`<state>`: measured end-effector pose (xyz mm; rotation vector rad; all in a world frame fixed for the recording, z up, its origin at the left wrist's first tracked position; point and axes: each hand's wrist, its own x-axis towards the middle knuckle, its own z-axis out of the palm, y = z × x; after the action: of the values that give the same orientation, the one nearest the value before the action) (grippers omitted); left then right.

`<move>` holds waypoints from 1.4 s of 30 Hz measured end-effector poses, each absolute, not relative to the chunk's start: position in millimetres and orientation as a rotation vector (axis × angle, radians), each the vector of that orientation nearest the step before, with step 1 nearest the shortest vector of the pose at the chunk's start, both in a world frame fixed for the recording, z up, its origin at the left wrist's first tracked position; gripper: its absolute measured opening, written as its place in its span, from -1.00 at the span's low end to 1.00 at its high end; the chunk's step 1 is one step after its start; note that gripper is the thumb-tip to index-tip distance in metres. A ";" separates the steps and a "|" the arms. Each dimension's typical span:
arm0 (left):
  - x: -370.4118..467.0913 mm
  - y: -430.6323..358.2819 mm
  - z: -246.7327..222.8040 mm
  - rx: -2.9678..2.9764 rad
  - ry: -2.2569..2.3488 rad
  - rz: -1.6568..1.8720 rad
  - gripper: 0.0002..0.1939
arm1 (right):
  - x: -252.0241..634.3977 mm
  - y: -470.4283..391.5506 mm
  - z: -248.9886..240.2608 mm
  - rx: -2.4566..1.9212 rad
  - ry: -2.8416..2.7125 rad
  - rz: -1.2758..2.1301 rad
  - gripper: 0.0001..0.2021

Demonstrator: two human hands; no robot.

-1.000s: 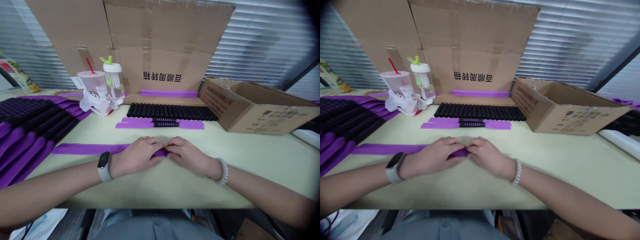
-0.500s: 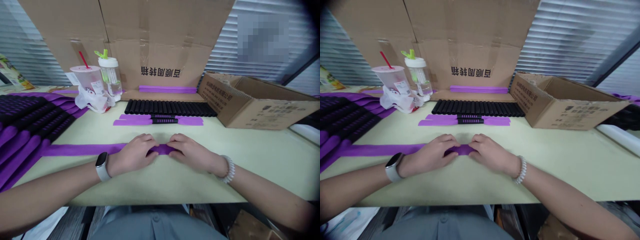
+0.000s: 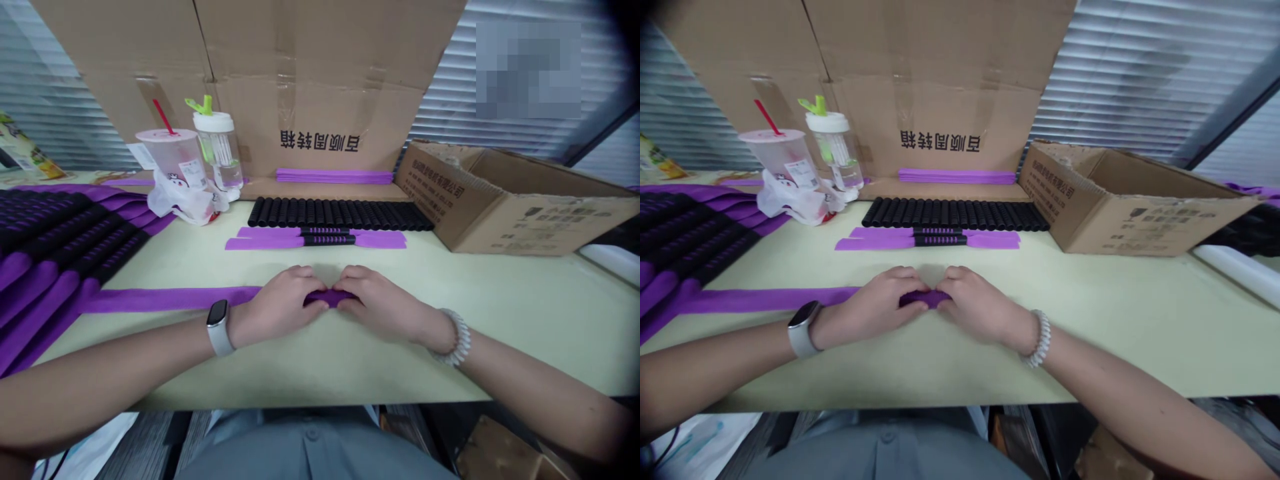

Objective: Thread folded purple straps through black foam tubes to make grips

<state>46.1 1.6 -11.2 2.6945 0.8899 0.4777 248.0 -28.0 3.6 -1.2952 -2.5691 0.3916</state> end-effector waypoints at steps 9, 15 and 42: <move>49.2 -1.3 -11.5 2.714 0.896 0.490 -0.86 | 245.2 -28.1 4.1 -1.237 -2.570 0.379 -0.85; 49.4 -3.6 -13.4 2.777 0.916 0.479 -0.86 | 247.9 -27.2 0.9 -1.183 -2.524 0.383 -0.88; 46.1 1.9 -11.6 2.758 0.986 0.489 -0.81 | 262.8 -21.1 2.6 -1.160 -2.571 0.451 -0.84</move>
<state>46.1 1.9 -11.6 2.7584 0.9858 0.4893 262.8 -21.1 2.6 -1.1601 -2.5711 0.4509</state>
